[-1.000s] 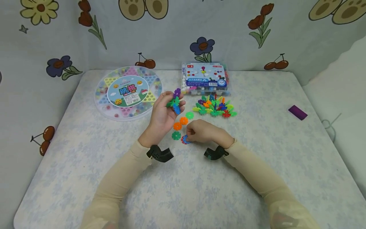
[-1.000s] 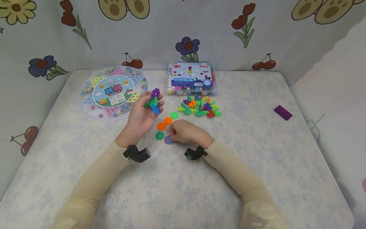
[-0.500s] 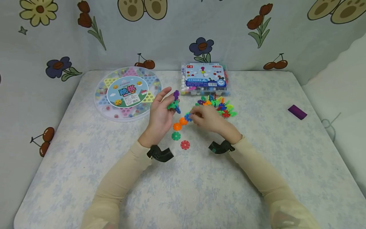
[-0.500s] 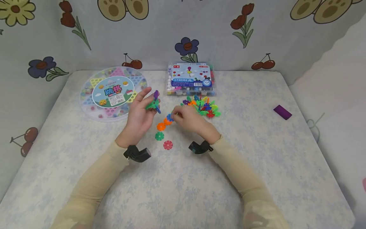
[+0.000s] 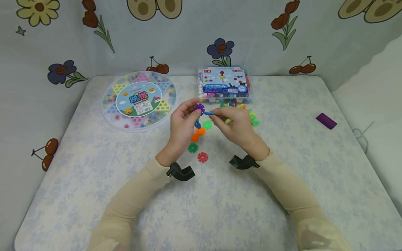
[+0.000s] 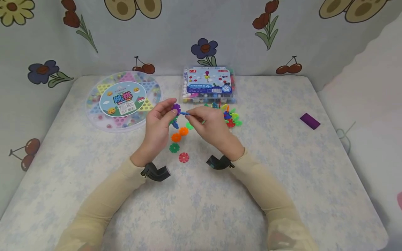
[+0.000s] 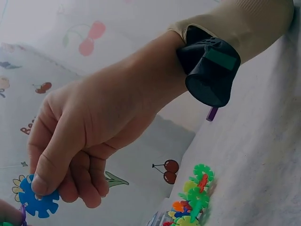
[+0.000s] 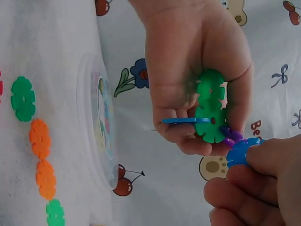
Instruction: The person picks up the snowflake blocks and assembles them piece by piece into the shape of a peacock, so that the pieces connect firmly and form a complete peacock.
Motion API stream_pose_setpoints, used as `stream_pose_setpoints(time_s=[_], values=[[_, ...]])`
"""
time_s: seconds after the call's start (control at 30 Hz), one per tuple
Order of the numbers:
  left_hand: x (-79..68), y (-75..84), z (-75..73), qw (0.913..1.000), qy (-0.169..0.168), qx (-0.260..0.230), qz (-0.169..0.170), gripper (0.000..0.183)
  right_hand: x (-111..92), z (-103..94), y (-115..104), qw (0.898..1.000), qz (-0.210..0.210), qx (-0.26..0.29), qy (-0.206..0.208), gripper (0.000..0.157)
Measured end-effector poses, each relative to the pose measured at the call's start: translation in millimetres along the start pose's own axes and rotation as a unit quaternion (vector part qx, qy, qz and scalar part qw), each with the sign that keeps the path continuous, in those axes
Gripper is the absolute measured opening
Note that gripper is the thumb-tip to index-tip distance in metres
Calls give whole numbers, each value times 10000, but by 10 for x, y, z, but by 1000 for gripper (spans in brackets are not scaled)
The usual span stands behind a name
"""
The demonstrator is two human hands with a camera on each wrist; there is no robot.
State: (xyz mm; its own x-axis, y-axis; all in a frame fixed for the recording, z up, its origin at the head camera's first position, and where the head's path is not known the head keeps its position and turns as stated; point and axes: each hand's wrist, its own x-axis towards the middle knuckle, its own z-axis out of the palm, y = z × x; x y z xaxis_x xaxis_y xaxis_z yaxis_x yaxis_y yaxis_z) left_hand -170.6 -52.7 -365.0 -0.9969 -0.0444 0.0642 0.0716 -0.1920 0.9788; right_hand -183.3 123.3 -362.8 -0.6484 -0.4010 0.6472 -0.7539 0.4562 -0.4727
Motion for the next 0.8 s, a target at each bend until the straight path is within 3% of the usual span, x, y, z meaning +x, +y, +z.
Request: stream_pose_setpoints(time_s=[0.17,0.3,0.4,0.5,0.57,0.63,0.67,0.7,0.8], values=[[-51,-55,18,9905,183,959,964,31,-34,55,-58,9947,-775,-672,79,13],[-101,-121,58,9792,248,1129,1667,33,-65,107,-82,9907,-1000,-900,205,14],[-113,-135,71,9796,222,910,1779,37,-72,127,-73,9892,-1079,-928,342,14],[-81,-113,52,9852,66,795,1514,39,-53,108,-62,9906,-979,-908,304,10],[-42,-80,24,9904,-169,811,1104,39,-22,56,-47,9945,-575,-871,42,3],[7,-45,-13,9930,-403,892,664,38,23,-44,-35,9953,189,-803,-506,5],[32,-31,-32,9930,-485,969,468,38,43,-105,-25,9910,657,-780,-865,8],[55,-19,-52,9928,-551,1015,305,37,58,-164,-3,9828,1081,-837,-1245,10],[121,-4,-106,9921,-572,1113,99,34,88,-318,95,9448,2044,-985,-2363,12]])
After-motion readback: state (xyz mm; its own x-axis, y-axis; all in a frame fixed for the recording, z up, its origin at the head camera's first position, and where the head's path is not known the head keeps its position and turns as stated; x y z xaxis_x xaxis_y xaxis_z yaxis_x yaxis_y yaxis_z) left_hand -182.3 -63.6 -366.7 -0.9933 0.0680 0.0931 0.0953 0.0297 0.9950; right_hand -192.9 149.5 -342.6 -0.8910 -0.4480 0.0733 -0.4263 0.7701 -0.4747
